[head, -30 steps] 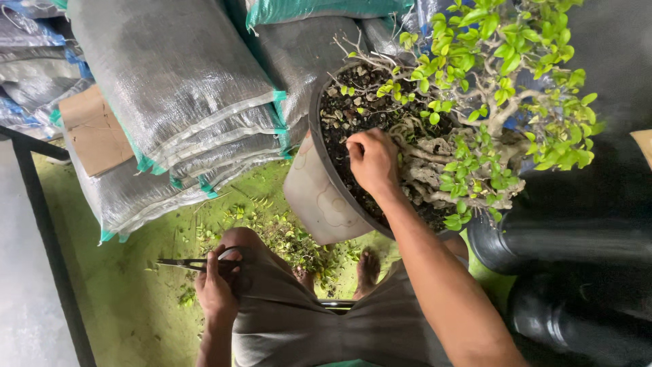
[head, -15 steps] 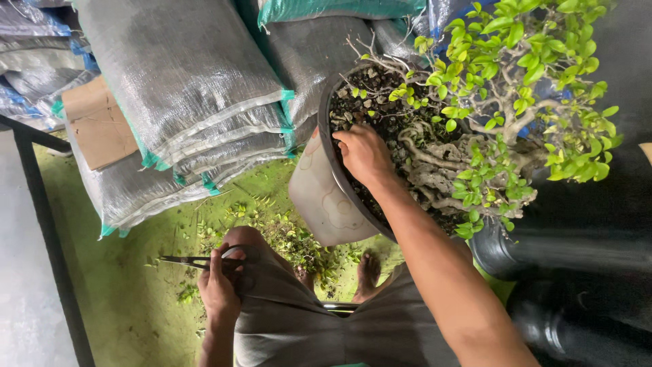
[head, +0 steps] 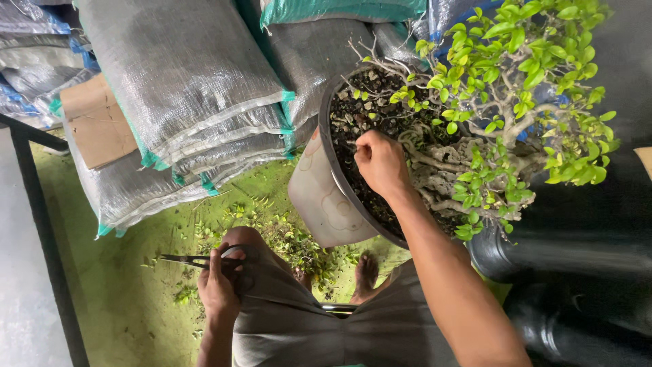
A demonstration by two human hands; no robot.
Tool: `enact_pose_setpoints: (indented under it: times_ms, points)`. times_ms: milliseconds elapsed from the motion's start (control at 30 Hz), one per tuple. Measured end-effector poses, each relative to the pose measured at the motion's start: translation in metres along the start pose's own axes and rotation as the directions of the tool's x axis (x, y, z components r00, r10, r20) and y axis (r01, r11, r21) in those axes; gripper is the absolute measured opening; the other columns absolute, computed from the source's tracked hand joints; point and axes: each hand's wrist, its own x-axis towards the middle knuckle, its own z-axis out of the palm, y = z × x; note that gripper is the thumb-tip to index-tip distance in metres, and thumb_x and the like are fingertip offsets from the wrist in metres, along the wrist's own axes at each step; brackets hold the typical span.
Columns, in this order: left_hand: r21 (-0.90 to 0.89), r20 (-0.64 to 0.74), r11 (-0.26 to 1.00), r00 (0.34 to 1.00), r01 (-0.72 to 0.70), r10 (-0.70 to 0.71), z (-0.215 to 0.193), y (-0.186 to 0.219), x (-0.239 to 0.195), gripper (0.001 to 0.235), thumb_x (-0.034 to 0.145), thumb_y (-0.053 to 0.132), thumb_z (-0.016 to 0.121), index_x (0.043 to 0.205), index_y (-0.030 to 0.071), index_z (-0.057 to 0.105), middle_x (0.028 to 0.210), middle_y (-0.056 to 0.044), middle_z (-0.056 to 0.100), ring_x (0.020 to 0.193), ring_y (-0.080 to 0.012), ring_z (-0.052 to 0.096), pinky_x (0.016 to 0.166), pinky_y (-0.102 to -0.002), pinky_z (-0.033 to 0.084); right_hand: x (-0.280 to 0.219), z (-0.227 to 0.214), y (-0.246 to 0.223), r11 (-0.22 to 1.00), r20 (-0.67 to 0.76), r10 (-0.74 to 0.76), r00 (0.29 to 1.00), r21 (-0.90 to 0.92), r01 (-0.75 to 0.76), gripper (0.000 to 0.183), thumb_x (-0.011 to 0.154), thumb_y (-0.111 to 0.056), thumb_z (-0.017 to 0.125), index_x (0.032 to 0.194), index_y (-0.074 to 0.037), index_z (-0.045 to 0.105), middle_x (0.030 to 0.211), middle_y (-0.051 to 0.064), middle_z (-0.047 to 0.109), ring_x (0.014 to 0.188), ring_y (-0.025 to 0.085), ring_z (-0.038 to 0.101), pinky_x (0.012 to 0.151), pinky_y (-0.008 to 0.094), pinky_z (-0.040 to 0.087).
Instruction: The person trims a potted bonsai tree using shears, cutting small branches and leaves while occasionally rotating the pot to access different areas. The person also removes loose debris from the soil surface by hand.
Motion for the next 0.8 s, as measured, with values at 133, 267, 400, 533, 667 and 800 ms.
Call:
enact_pose_setpoints:
  times_ms: [133,267,400,533,667,800]
  points:
    - [0.020,0.000,0.999,0.999,-0.033,0.033,-0.001,-0.002,0.000,0.041,0.116,0.034,0.052,0.131,0.004,0.074,0.091,-0.014,0.077,0.074,-0.0162,0.066,0.063,-0.024,0.052,-0.008,-0.005,-0.004,0.996,0.098,-0.035,0.995,-0.073,0.043,0.014,0.092,0.003,0.070,0.099,-0.009,0.071,0.090,0.009,0.077,0.075,0.024,0.072,0.057,0.039,0.056]
    - [-0.001,-0.010,1.000,1.000,-0.012,0.012,0.001,-0.003,0.001,0.040,0.115,0.035,0.054,0.130,0.004,0.075,0.088,-0.011,0.076,0.072,-0.0152,0.067,0.062,-0.024,0.052,-0.007,0.011,0.005,0.979,0.243,-0.062,0.968,-0.175,0.107,0.019,0.097,-0.003,0.068,0.115,-0.008,0.074,0.109,0.013,0.073,0.091,0.031,0.070,0.074,0.047,0.060]
    - [0.036,-0.008,0.999,1.000,-0.020,0.020,-0.002,-0.003,-0.001,0.040,0.115,0.036,0.054,0.131,0.006,0.075,0.091,-0.010,0.077,0.065,-0.0131,0.063,0.060,-0.022,0.050,-0.002,0.015,-0.003,0.960,0.305,0.015,0.952,-0.272,0.072,0.014,0.104,-0.012,0.064,0.109,-0.008,0.076,0.098,0.013,0.069,0.077,0.029,0.066,0.064,0.047,0.055]
    - [0.000,-0.003,1.000,1.000,-0.022,0.022,-0.007,-0.010,0.007,0.040,0.116,0.034,0.054,0.130,0.004,0.075,0.091,-0.013,0.077,0.076,-0.0151,0.069,0.065,-0.023,0.054,0.001,0.022,0.007,0.959,0.249,0.011,0.969,-0.278,0.061,0.018,0.094,0.003,0.066,0.085,-0.012,0.071,0.086,0.006,0.069,0.073,0.019,0.063,0.065,0.038,0.055]
    - [0.004,-0.003,1.000,1.000,-0.031,0.031,-0.005,-0.009,0.005,0.040,0.115,0.035,0.055,0.131,0.004,0.075,0.091,-0.012,0.077,0.072,-0.0151,0.066,0.063,-0.024,0.052,-0.007,0.011,0.006,0.994,0.080,0.042,0.996,-0.107,-0.034,0.009,0.103,-0.005,0.061,0.096,-0.009,0.065,0.094,0.010,0.071,0.080,0.022,0.068,0.064,0.036,0.057]
    - [0.074,-0.014,0.997,1.000,-0.015,0.016,0.002,0.003,-0.006,0.040,0.115,0.036,0.054,0.132,0.007,0.076,0.091,-0.009,0.078,0.065,-0.0126,0.063,0.061,-0.023,0.050,-0.027,0.000,-0.019,0.995,-0.051,-0.077,0.996,0.066,0.080,0.003,0.100,-0.006,0.069,0.103,-0.007,0.068,0.094,0.009,0.071,0.081,0.020,0.066,0.064,0.031,0.054]
